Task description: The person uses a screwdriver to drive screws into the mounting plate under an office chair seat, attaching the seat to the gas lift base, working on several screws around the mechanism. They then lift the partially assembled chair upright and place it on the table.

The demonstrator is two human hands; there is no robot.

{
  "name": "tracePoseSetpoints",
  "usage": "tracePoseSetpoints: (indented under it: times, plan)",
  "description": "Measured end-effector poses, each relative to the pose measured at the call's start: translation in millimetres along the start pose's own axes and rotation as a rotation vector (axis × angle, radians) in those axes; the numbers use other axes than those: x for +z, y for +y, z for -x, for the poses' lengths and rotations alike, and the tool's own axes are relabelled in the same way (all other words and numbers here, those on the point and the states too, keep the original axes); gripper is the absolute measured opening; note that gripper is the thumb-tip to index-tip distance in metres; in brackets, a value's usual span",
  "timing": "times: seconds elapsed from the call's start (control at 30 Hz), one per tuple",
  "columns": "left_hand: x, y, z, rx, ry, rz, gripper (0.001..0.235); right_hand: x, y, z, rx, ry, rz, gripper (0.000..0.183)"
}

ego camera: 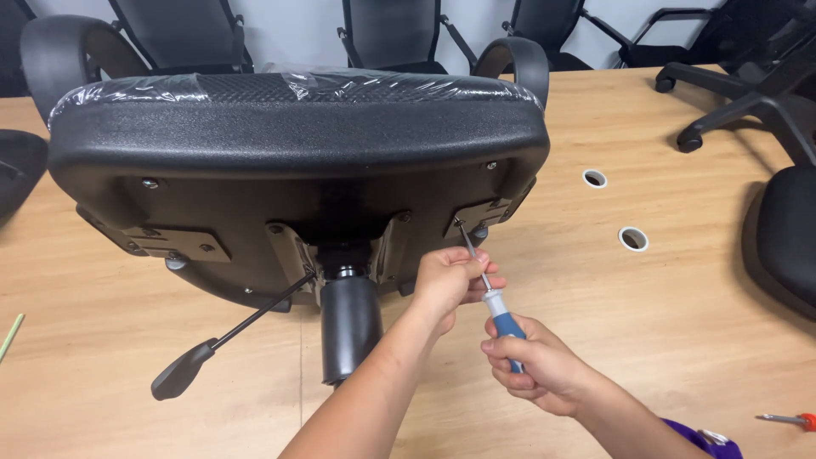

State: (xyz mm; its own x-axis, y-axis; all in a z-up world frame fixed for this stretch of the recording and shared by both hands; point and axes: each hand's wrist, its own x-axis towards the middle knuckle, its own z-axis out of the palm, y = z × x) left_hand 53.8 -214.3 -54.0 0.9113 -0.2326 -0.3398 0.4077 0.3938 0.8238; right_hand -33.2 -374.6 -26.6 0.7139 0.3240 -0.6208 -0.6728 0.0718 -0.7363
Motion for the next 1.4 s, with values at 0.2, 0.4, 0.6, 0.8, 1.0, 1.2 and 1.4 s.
tracePoseSetpoints:
  times: [0.2,0.4,0.6,0.8,1.0,1.2,1.4]
  plan:
    - [4.6,-3.6,1.6,0.021,0.016,-0.002,0.016,33.8,-21.8,19.8,0.012,0.223,0.328,0.024]
    - [8.8,-2.3,5.5,0.046,0.073,-0.017,0.015,31.2,-11.7,11.8,-0.171,0.469,0.725,0.023]
    - [9.3,-5.1,8.1,0.054,0.066,0.029,0.016,16.1,-9.6,7.8,-0.013,0.13,0.039,0.017]
    - [16.7,-22.1,12.9,-0.014,0.057,-0.02,0.015,23.1,-11.9,22.0,0.044,0.331,0.323,0.013]
    - [25.0,-23.2,-15.8,-0.014,-0.039,-0.049,0.019,7.8,-17.4,12.9,0.016,0.382,0.28,0.013]
    - [25.9,-27.4,-23.2,-0.005,-0.02,-0.022,0.018,-1.0,-17.2,8.1,0.008,0.376,0.236,0.014]
    - [21.1,-26.7,-25.3,-0.023,-0.047,-0.056,0.02,-2.1,-17.0,5.5,0.034,0.385,0.251,0.014]
